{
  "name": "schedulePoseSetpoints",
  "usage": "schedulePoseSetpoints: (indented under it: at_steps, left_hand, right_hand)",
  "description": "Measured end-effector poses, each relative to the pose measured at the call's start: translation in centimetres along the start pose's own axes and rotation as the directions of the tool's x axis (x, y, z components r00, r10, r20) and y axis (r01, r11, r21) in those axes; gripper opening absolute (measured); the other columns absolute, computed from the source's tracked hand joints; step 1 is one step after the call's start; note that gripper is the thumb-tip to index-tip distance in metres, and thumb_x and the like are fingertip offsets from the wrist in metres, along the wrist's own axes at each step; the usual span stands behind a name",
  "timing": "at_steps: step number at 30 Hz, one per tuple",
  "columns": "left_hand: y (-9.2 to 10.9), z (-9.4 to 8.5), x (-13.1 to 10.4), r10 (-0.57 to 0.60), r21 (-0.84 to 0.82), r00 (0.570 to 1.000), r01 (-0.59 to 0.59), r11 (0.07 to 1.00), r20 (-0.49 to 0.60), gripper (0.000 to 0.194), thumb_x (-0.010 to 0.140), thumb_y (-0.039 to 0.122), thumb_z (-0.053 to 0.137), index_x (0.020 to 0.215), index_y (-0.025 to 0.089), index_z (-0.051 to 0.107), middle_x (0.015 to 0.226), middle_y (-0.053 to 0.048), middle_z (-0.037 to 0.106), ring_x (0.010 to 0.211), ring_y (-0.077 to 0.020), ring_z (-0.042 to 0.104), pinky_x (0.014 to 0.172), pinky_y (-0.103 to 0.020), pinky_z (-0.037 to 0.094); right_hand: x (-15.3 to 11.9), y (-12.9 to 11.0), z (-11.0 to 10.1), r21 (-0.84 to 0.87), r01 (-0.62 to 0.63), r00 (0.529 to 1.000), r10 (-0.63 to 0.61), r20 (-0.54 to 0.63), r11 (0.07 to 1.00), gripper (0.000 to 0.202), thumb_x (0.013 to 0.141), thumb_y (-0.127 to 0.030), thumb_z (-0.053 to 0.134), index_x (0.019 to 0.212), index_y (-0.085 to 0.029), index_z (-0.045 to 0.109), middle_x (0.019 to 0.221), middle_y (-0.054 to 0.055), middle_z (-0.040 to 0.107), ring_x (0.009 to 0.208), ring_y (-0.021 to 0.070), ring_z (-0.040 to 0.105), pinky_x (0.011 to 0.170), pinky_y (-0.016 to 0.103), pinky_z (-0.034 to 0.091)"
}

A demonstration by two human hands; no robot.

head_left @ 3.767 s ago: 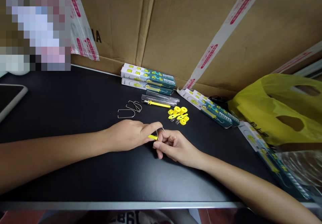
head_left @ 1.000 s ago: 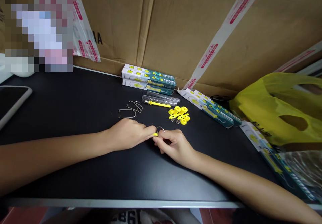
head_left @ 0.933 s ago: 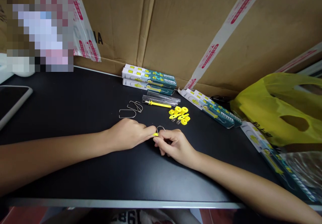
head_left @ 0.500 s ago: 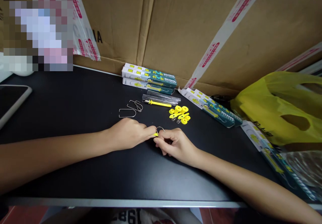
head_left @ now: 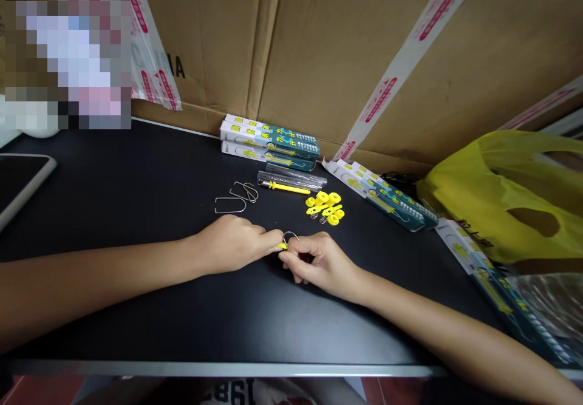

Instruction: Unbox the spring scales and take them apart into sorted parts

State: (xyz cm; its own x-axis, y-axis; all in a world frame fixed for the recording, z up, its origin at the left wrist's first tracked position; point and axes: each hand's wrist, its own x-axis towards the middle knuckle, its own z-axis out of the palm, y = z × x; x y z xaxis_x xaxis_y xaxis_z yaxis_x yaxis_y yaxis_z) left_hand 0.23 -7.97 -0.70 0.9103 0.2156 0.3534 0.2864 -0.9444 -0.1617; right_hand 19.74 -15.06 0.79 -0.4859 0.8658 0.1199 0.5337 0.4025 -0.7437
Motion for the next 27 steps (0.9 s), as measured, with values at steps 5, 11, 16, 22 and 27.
schedulePoseSetpoints:
  at_steps: [5, 11, 16, 22, 27]
  left_hand:
    - [0.2, -0.7, -0.1, 0.01, 0.097, 0.994, 0.0, 0.995, -0.11, 0.012, 0.093, 0.019, 0.038, 0.085, 0.02, 0.048, 0.06, 0.004, 0.059, 0.051, -0.0133, 0.059, 0.045, -0.022, 0.032]
    - [0.6, -1.9, 0.2, -0.063, 0.045, 0.998, 0.062, 0.997, 0.006, 0.01, 0.093, 0.023, 0.04, 0.086, 0.02, 0.047, 0.061, 0.003, 0.062, 0.053, -0.0142, 0.061, 0.044, -0.023, 0.031]
    - [1.4, -2.2, 0.5, -0.124, -0.05, 0.983, 0.132, 0.99, 0.137, 0.016, 0.096, 0.029, 0.037, 0.086, 0.02, 0.046, 0.061, 0.003, 0.063, 0.053, -0.0158, 0.063, 0.043, -0.021, 0.029]
    - [-1.1, -3.8, 1.4, -0.325, -0.081, 0.942, 0.332, 0.94, 0.083, 0.034, 0.1, 0.028, 0.021, 0.08, 0.019, 0.046, 0.052, 0.004, 0.056, 0.044, -0.0116, 0.055, 0.041, -0.021, 0.022]
    - [-1.2, -4.3, 1.2, -0.258, -0.063, 0.955, 0.251, 0.966, -0.148, 0.038, 0.1, 0.037, 0.021, 0.08, 0.019, 0.047, 0.051, 0.005, 0.053, 0.044, -0.0113, 0.053, 0.043, -0.022, 0.025]
  right_hand:
    - [-0.2, -1.2, -0.3, -0.301, 0.114, 0.981, -0.156, -0.119, 0.947, 0.035, 0.091, -0.022, 0.045, 0.056, -0.019, 0.041, 0.05, -0.003, 0.046, 0.045, 0.0073, 0.039, 0.048, 0.023, 0.029]
    - [-0.6, -1.4, -0.1, 0.227, -0.165, 0.986, 0.164, 0.023, 0.96, 0.036, 0.092, -0.036, 0.046, 0.062, -0.018, 0.051, 0.046, -0.004, 0.052, 0.035, 0.0056, 0.044, 0.037, 0.017, 0.034]
    - [-0.5, -1.2, -0.4, 0.12, -0.047, 0.995, 0.057, -0.081, 0.992, 0.037, 0.09, -0.029, 0.05, 0.056, -0.017, 0.049, 0.046, -0.003, 0.051, 0.041, 0.0056, 0.044, 0.043, 0.018, 0.036]
    - [-1.4, -2.6, 0.2, 0.249, -0.087, 0.99, 0.056, 0.129, 0.965, 0.033, 0.091, -0.028, 0.049, 0.059, -0.018, 0.049, 0.049, -0.004, 0.049, 0.04, 0.0054, 0.043, 0.042, 0.018, 0.034]
    - [-0.5, -1.4, -0.9, 0.096, -0.006, 0.997, 0.013, -0.073, 0.995, 0.034, 0.092, -0.029, 0.048, 0.06, -0.018, 0.049, 0.05, -0.004, 0.048, 0.048, 0.0071, 0.043, 0.05, 0.02, 0.034]
